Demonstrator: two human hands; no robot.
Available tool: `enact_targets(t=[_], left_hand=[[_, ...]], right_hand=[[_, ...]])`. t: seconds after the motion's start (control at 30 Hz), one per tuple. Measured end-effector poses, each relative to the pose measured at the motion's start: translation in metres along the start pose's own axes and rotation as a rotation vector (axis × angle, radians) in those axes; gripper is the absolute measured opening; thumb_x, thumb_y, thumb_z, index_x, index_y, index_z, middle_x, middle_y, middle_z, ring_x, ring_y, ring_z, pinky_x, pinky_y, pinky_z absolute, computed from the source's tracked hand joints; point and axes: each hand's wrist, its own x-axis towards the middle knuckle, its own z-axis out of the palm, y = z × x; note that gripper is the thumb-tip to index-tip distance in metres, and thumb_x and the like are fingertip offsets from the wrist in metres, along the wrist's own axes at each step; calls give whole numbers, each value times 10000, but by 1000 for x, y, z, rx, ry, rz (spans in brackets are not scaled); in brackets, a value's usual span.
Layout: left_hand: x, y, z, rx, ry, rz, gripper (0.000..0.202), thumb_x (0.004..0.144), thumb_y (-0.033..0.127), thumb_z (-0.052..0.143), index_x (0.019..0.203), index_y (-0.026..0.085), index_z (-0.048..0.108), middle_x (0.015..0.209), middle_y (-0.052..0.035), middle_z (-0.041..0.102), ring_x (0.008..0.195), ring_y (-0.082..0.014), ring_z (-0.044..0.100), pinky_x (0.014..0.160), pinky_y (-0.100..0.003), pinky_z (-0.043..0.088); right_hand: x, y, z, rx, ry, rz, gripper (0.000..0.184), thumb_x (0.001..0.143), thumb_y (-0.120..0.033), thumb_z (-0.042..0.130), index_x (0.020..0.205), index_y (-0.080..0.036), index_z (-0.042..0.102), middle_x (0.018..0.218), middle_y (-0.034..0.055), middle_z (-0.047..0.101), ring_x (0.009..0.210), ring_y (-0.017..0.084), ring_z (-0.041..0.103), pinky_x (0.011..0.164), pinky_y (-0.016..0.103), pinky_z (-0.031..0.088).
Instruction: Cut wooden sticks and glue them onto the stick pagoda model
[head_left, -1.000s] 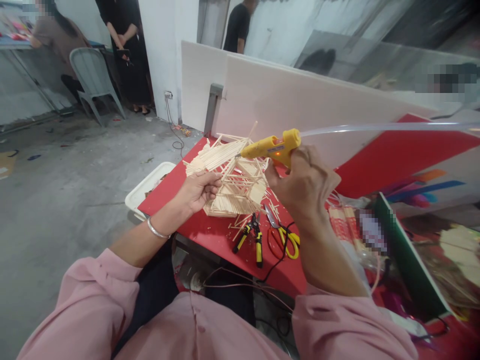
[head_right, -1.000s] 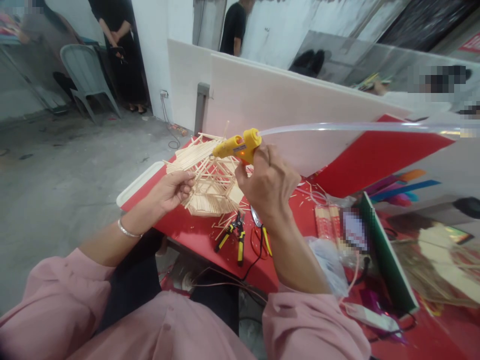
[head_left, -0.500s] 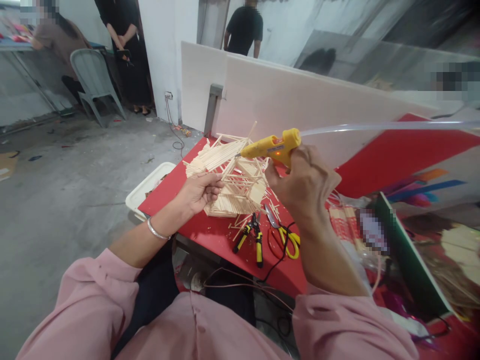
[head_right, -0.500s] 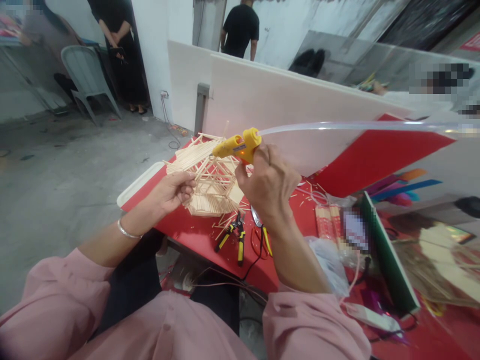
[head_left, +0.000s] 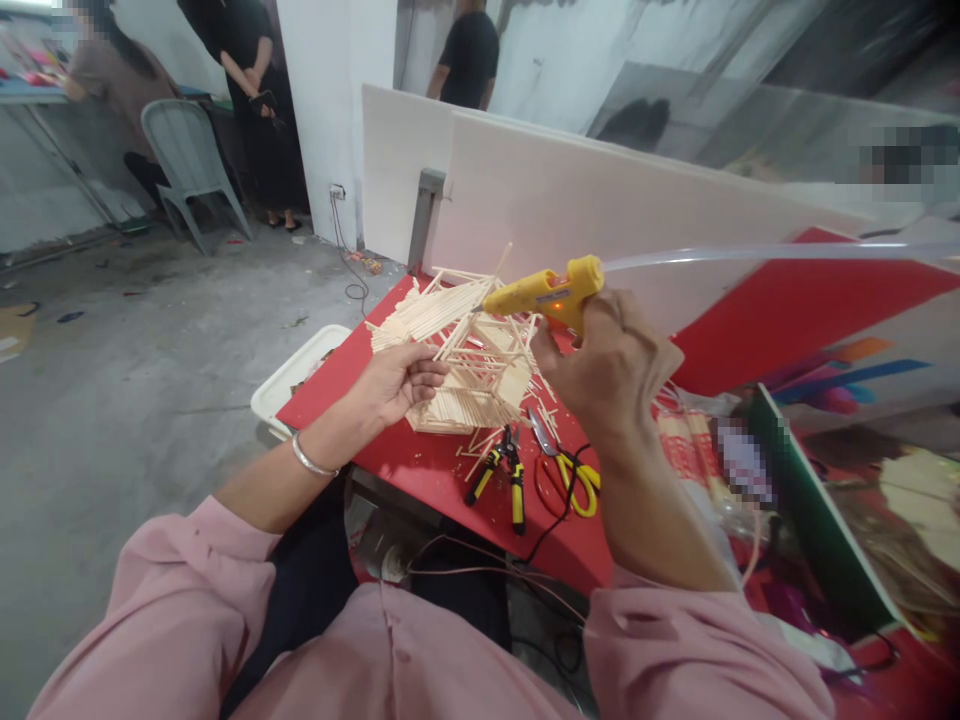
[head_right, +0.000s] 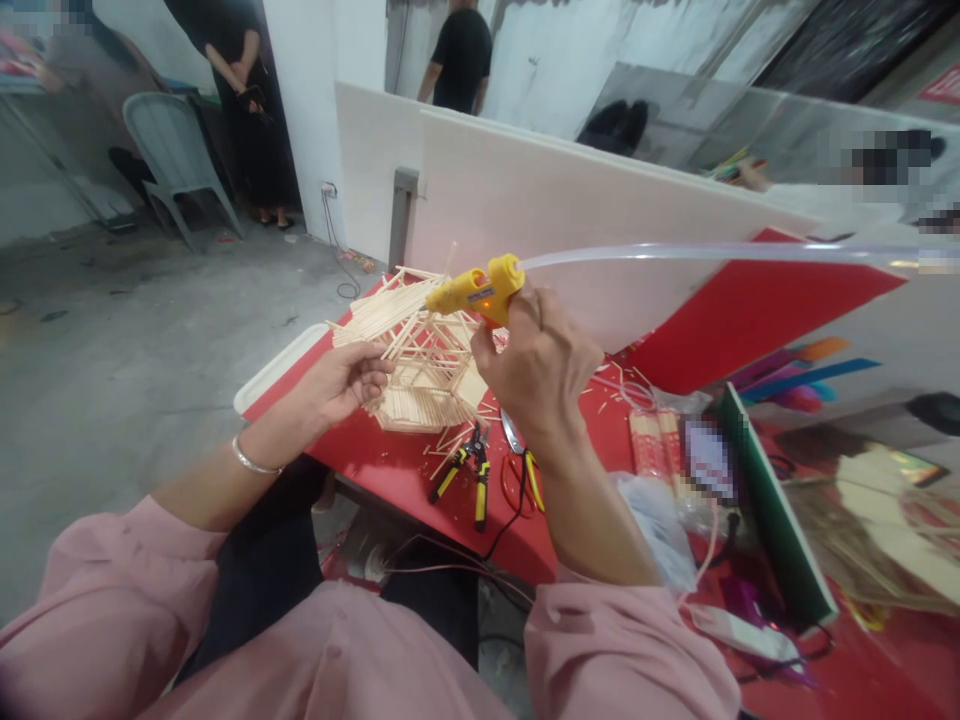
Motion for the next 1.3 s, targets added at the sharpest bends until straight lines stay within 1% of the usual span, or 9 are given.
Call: enact_targets(t=[0.13,0.33,0.47,0.67,0.8,0.93,1.1,1.3], left_hand=[[-1,2,1,-2,-12,-14,219,874,104,531,681,109,635,567,-52,682,403,-73,555,417,-177,455],[1,-1,-1,18,-30,47,118,808,66,637,695,83,665,557,-51,683,412,-67,588,435,-137,473],[1,-2,-5,21,-42,75,133,810,60,640,681,76,673,556,-41,679,421,-57,595,435,-115,471],[4,-3,-12,-14,-39,107,139,817,48,615,702,66,692,570,-33,680,425,-47,594,436,-101,471],[5,-3,-9,-55,-32,72,151,806,43,626,666,84,667,540,-28,658,415,-41,574,432,-93,462],[6,-3,-7,-124,-33,-6,214,859,48,559,666,85,646,529,-21,638,405,-33,552,411,-91,446],[6,-1,-8,-129,-46,0,247,864,29,537,641,92,624,529,-18,627,392,-34,541,392,-96,436],[3,2,-5,-136,-32,-3,286,907,47,509,649,77,631,504,-19,618,387,-37,552,408,-93,451]], right_hand=[[1,-1,-1,-1,-2,-6,365,892,-425,481,1093,-166,641,960,140,682,687,193,543,549,318,226],[2,0,1,25,10,-7,333,863,-407,525,1054,-161,644,916,120,665,659,171,510,542,306,228],[2,0,0,30,7,-15,349,876,-411,504,1073,-157,638,956,134,671,675,176,521,549,311,228],[3,-3,-2,22,-66,31,365,858,-398,514,1107,-151,615,990,149,664,711,187,533,562,317,227],[4,-5,-3,12,-98,43,370,868,-409,495,1113,-159,613,991,143,673,700,182,531,565,321,213],[3,-5,-2,8,-67,23,363,883,-417,484,1100,-160,620,958,139,675,689,182,529,561,320,209],[2,-3,0,7,-18,-22,349,888,-411,488,1077,-158,635,930,127,671,681,178,524,553,311,216],[3,-5,-1,1,-58,17,364,870,-409,503,1097,-151,625,957,136,660,685,177,517,554,312,203]])
